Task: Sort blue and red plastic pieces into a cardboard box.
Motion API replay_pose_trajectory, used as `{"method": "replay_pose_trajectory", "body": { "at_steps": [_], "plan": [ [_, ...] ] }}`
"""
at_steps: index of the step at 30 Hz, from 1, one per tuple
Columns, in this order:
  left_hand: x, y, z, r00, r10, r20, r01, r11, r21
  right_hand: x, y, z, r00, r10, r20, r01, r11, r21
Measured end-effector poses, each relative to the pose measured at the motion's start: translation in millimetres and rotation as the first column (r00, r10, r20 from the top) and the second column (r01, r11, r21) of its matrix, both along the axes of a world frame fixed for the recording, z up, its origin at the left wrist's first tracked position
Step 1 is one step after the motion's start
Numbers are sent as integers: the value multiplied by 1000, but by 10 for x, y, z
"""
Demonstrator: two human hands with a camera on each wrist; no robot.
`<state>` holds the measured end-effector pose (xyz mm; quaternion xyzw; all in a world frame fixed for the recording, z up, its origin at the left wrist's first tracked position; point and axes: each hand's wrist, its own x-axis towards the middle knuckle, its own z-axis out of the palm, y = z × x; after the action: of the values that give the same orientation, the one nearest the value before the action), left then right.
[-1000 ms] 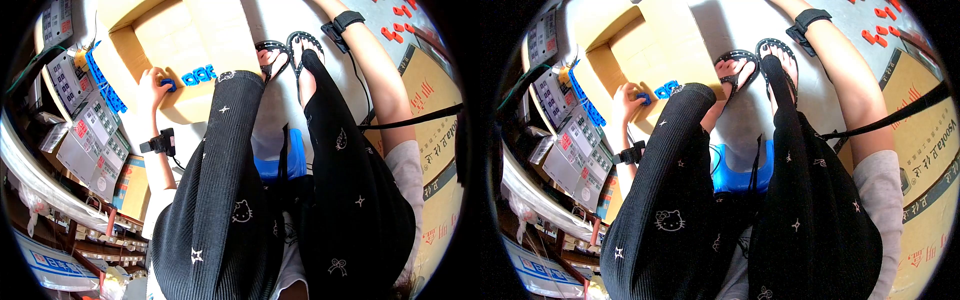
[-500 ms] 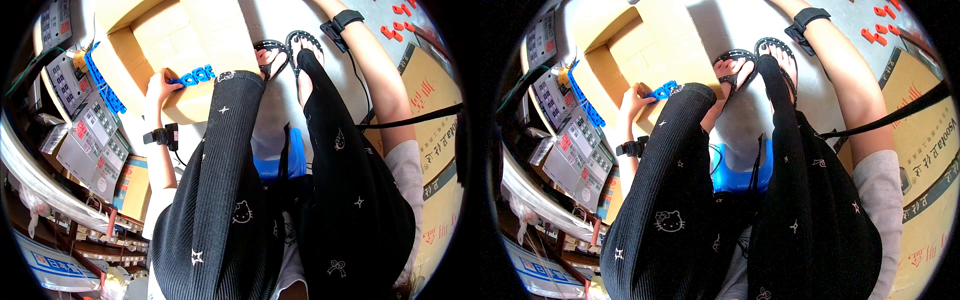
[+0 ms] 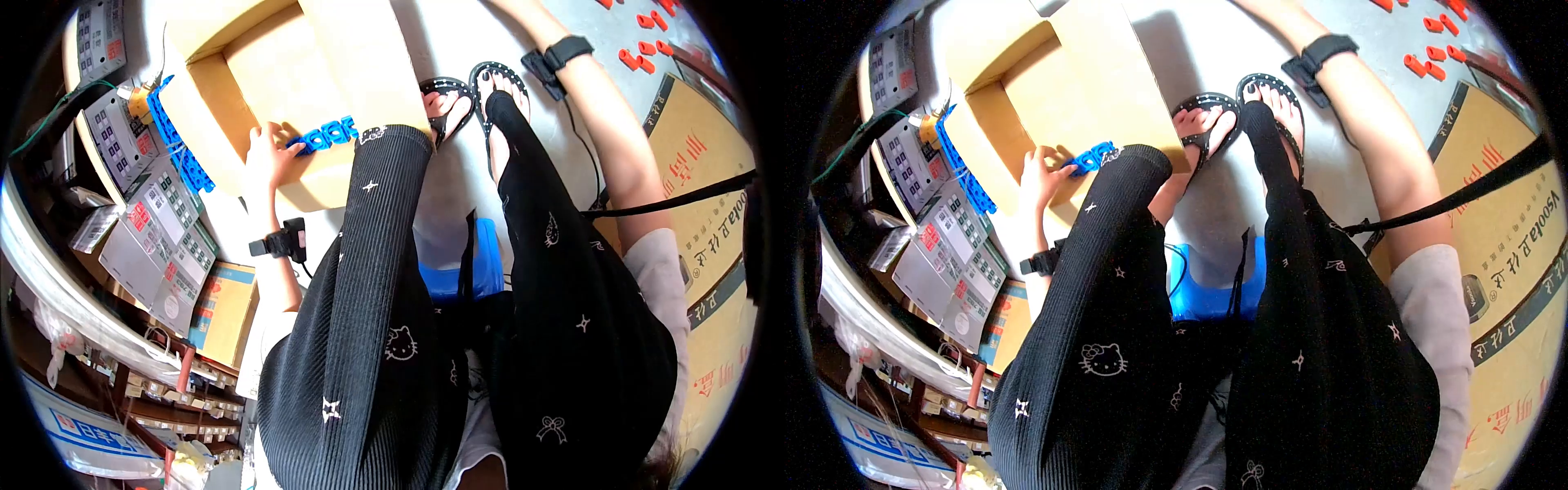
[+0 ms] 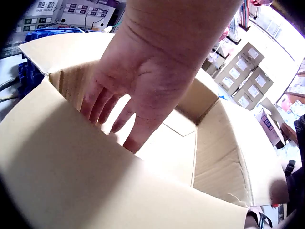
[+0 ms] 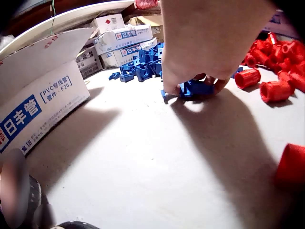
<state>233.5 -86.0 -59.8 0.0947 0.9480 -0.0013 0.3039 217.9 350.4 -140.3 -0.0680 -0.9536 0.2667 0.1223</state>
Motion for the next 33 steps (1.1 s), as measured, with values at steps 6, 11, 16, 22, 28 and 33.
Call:
{"method": "replay_pose_trajectory", "body": {
  "at_steps": [6,11,16,22,28,33],
  "plan": [
    [-34,551,458,972,152,-181,-67,912,404,502,-438,592,997,-73,23,76,932,-355],
    [-73,1231,819,890,194,412,-455,429,780,760,-704,1089,992,125,-33,-127,902,-412],
    [-105,1556,643,700,-44,713,-700,161,696,661,-972,1545,955,295,-22,-268,831,-487],
    [-164,1649,591,682,-12,731,-719,175,673,685,-1040,1308,959,284,22,-246,863,-442],
    [-125,1625,572,710,-88,699,-682,165,713,747,-950,1266,956,290,-42,-254,750,-610],
    [-145,1584,476,643,-90,761,-755,94,649,684,-737,1086,992,122,-16,-89,628,-773]
  ]
}}
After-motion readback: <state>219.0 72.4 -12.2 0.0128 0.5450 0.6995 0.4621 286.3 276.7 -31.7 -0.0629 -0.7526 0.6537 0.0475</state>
